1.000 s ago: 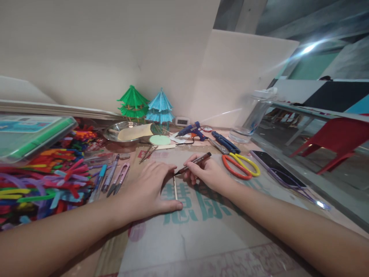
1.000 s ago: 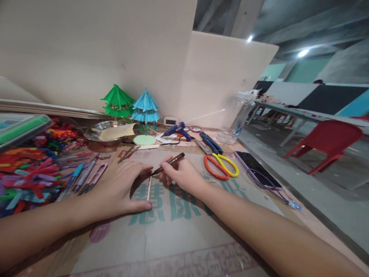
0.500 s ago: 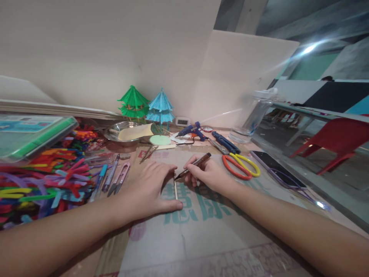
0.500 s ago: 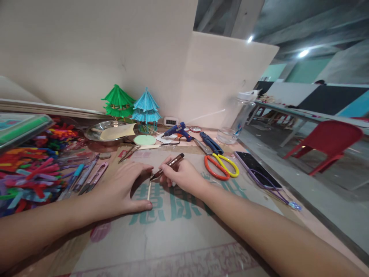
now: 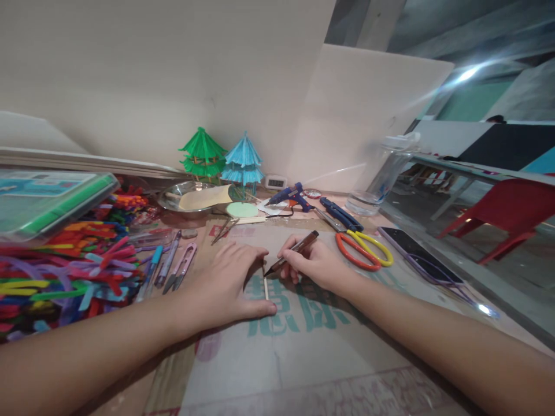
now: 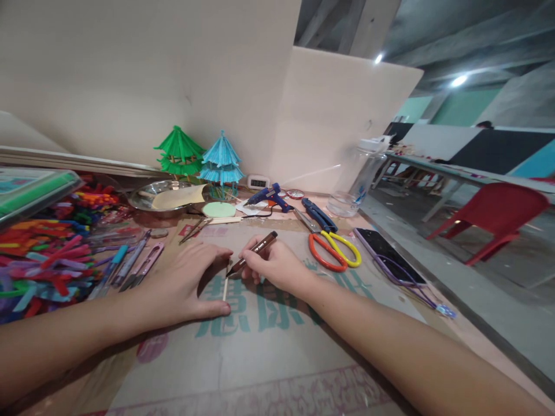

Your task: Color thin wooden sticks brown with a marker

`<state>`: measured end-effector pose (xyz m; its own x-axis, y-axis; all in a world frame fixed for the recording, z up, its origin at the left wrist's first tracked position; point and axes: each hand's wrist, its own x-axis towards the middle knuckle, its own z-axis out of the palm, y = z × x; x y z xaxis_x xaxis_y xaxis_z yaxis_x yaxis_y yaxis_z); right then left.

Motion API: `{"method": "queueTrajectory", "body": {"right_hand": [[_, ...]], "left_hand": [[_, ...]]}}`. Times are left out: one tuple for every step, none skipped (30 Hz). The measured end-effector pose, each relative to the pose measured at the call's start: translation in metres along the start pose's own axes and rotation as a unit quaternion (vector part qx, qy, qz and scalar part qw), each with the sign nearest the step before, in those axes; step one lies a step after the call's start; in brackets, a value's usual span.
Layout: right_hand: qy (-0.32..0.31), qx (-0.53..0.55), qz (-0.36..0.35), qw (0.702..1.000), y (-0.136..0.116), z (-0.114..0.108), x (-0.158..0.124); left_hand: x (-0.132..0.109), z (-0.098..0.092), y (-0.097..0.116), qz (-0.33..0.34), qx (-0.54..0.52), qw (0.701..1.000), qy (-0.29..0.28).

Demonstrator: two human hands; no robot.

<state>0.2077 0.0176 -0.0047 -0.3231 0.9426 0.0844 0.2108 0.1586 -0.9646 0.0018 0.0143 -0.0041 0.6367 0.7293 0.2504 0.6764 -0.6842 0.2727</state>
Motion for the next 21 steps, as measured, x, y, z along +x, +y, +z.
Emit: {"method": "queueTrajectory", "body": {"right_hand": [[-0.005,0.000,0.001,1.000,0.0003,-0.0001,-0.0002],[-0.010,0.000,0.003,1.000,0.0006,-0.0001,-0.0003],[-0.012,0.000,0.005,1.000,0.0008,-0.0001,-0.0004],[-0.010,0.000,0.005,1.000,0.0009,0.0000,-0.0005],[-0.005,-0.002,0.002,1.000,0.0009,0.0000,-0.0004],[0.002,-0.006,-0.002,1.000,0.0008,0.0000,-0.0004],[0.009,-0.010,-0.007,1.000,0.0007,0.0000,-0.0003],[0.016,-0.013,-0.012,1.000,0.0007,-0.0001,-0.0002],[0.020,-0.015,-0.016,1.000,0.0006,-0.0002,-0.0001],[0.019,-0.016,-0.017,1.000,0.0006,-0.0003,-0.0001],[0.016,-0.016,-0.015,1.000,0.0006,-0.0005,-0.0001],[0.010,-0.014,-0.012,1.000,0.0007,-0.0006,-0.0001],[0.003,-0.013,-0.008,1.000,0.0008,-0.0006,-0.0002],[-0.004,-0.011,-0.005,1.000,0.0009,-0.0006,-0.0003],[-0.010,-0.009,-0.002,1.000,0.0011,-0.0005,-0.0005],[-0.013,-0.008,-0.001,1.000,0.0013,-0.0004,-0.0006],[-0.011,-0.006,-0.002,1.000,0.0015,-0.0002,-0.0006],[-0.007,-0.005,-0.003,1.000,0.0018,0.0000,-0.0005],[-0.001,-0.005,-0.006,1.000,0.0021,0.0002,-0.0004],[0.005,-0.006,-0.011,1.000,0.0024,0.0003,-0.0002],[0.010,-0.009,-0.017,1.000,0.0026,0.0004,0.0000]], "left_hand": [[0.0001,-0.0001,0.0003,-0.002,-0.001,1.000,-0.002],[0.0001,-0.0001,0.0005,-0.004,-0.001,1.000,-0.003],[0.0001,-0.0002,0.0007,-0.005,0.001,1.000,-0.002],[0.0000,-0.0002,0.0009,-0.006,0.002,1.000,-0.002],[0.0000,-0.0003,0.0010,-0.006,0.004,1.000,-0.001],[-0.0001,-0.0005,0.0010,-0.005,0.007,1.000,-0.001],[-0.0002,-0.0006,0.0010,-0.003,0.011,1.000,0.001],[-0.0003,-0.0007,0.0009,-0.001,0.015,1.000,0.003],[-0.0004,-0.0007,0.0008,0.001,0.020,1.000,0.005],[-0.0004,-0.0007,0.0008,0.003,0.023,1.000,0.007],[-0.0004,-0.0006,0.0008,0.004,0.024,1.000,0.007],[-0.0003,-0.0005,0.0009,0.003,0.023,1.000,0.006],[-0.0003,-0.0004,0.0011,0.002,0.021,1.000,0.004],[-0.0001,-0.0004,0.0013,0.000,0.016,1.000,0.002],[0.0000,-0.0004,0.0016,-0.003,0.012,1.000,0.000],[0.0001,-0.0005,0.0019,-0.005,0.010,1.000,-0.002],[0.0003,-0.0007,0.0022,-0.006,0.009,1.000,-0.004],[0.0005,-0.0010,0.0024,-0.006,0.009,1.000,-0.006],[0.0007,-0.0014,0.0026,-0.006,0.011,1.000,-0.007],[0.0008,-0.0017,0.0027,-0.005,0.013,1.000,-0.009],[0.0009,-0.0020,0.0026,-0.004,0.014,1.000,-0.010]]}}
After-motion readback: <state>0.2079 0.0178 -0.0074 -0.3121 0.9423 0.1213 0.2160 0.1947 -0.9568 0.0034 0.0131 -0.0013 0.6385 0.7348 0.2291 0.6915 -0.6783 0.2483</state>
